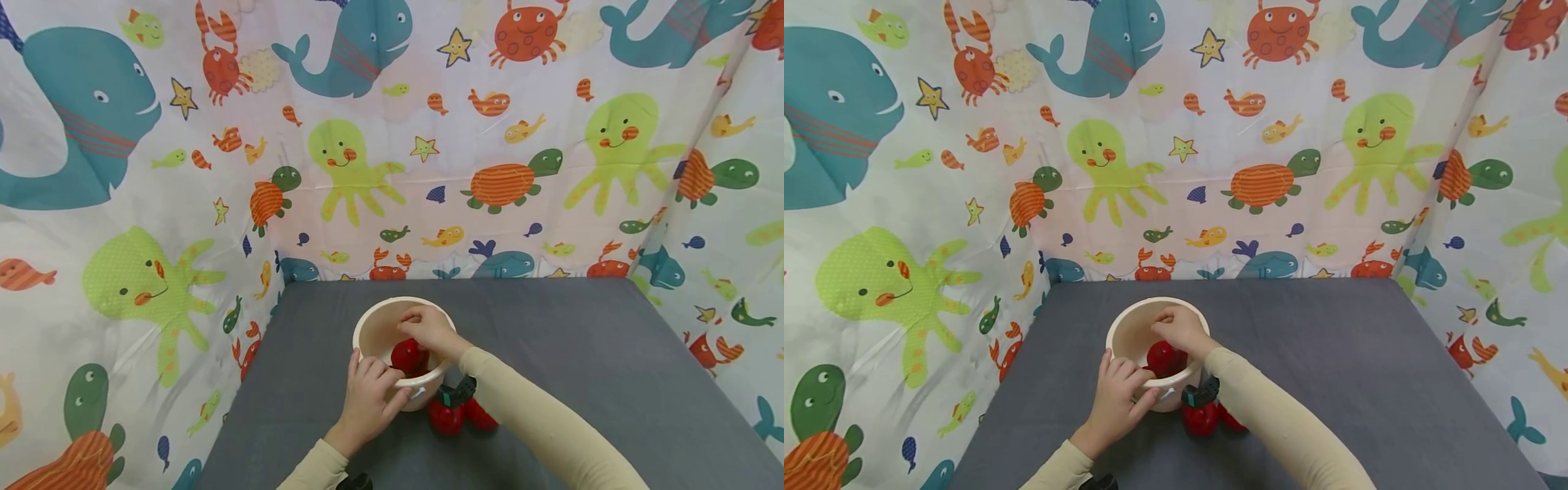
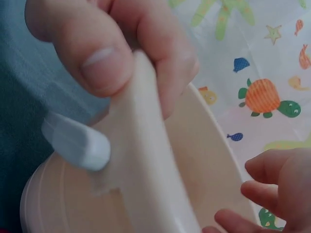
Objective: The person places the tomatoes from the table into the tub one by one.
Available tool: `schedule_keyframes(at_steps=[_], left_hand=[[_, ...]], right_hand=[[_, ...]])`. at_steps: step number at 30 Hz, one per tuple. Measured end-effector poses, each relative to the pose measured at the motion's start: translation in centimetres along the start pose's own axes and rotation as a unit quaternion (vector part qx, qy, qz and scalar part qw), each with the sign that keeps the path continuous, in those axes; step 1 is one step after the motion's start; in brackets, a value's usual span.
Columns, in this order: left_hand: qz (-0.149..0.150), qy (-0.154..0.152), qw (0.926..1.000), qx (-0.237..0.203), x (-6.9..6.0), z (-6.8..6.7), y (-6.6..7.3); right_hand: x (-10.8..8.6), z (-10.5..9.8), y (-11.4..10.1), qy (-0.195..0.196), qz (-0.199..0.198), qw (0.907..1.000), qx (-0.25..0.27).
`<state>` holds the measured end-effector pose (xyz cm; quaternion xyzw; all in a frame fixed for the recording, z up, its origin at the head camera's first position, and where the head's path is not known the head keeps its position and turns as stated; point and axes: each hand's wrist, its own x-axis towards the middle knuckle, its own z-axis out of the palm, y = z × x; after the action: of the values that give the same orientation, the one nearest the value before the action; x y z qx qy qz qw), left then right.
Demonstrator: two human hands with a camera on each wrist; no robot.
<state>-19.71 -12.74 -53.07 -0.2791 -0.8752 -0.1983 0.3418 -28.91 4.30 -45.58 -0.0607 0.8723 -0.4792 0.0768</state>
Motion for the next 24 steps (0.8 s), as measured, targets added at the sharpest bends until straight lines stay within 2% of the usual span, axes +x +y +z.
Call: schedule_keyframes(at_steps=[6, 13, 20, 24], left_hand=[[-0.004, -0.003, 1.0, 0.0, -0.1, 0.2, -0.2], [-0.003, -0.001, 1.0, -0.009, -0.1, 0.2, 0.0], [-0.001, 0.003, 1.0, -0.007, 0.0, 0.2, 0.1], [0.001, 0.008, 0.9999, -0.009, 0.1, 0.1, 0.1]], right_hand=[[-0.9, -2.5, -0.7, -0.002, -0.021, 0.9984, 0.052], [-2.4, -8.3, -0.5, 0.021, -0.04, 0.991, 0.126], [-4.0, -14.7, 1.9, 0.058, -0.002, 0.9856, 0.159], [-5.2, -17.0, 3.9, 0.075, 0.019, 0.9835, 0.164]])
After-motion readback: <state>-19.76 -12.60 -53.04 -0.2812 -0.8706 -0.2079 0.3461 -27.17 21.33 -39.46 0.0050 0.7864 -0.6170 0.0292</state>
